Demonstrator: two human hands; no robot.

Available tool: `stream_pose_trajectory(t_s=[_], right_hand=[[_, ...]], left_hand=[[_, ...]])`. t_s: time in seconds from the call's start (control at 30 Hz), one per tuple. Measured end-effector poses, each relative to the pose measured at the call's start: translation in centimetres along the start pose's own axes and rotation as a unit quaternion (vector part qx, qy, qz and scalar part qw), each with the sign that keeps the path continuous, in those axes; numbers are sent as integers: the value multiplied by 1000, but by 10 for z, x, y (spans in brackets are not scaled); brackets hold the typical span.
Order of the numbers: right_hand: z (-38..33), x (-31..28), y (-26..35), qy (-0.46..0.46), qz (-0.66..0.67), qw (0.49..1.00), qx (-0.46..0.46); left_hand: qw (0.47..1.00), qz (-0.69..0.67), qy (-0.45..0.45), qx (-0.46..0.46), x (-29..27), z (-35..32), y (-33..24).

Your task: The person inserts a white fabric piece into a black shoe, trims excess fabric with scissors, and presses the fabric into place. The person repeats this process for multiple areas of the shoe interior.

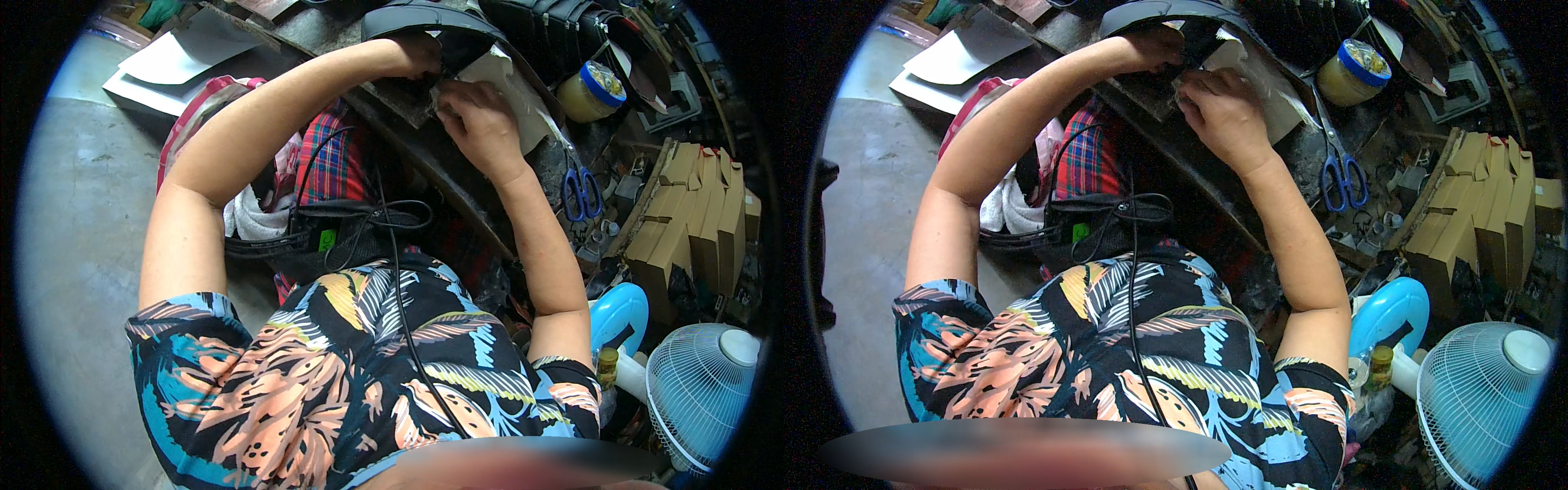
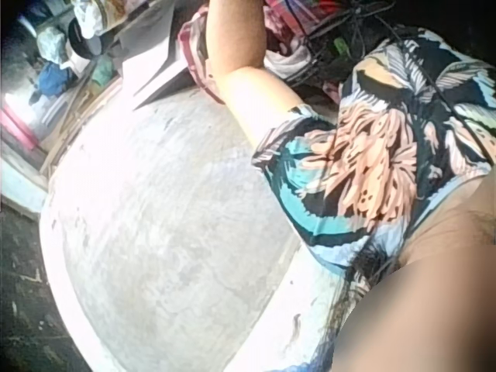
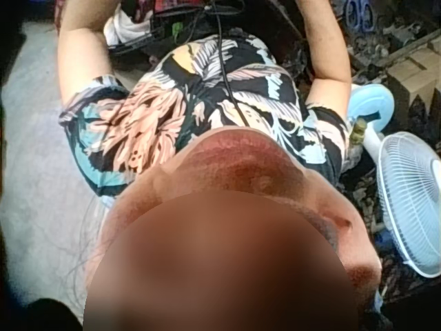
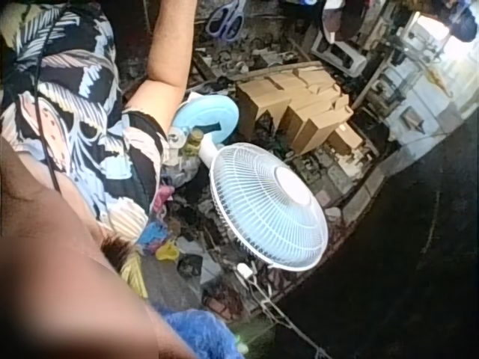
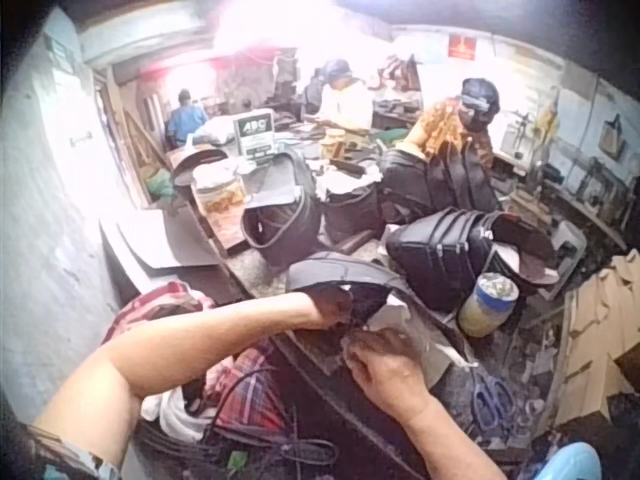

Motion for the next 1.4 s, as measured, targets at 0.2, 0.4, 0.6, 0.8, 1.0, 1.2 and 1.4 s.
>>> stream_pose_trajectory(t_s=[0.2,0.4,0.6,0.8,1.0,1.2,1.4], right_hand=[[-5,1,-6,-6,46,999,11],[-7,1,-14,-19,51,997,60],[-3,6,-13,-25,13,998,58],[-1,7,-10,-40,16,998,48],[-2,18,-28,-21,103,987,122],[-4,14,-31,-43,78,990,112],[-4,13,-32,-52,122,983,128]], left_hand=[[968,220,68,98,10,-13,-31],[965,237,111,21,11,-8,-12],[967,146,127,167,20,-4,-13],[977,152,125,85,16,-1,-4],[978,139,49,149,10,-16,-22],[951,111,-19,289,0,-58,-60],[963,146,14,225,3,-61,-58]])
Point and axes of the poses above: each hand's wrist, its own z-axis towards the middle knuckle, its own x-axis out of the palm, y = z × x, the point moved 9 cm from there along z, towards the middle knuckle, and after that the axes turned 11 degrees about -z, right-handed, at the moved point
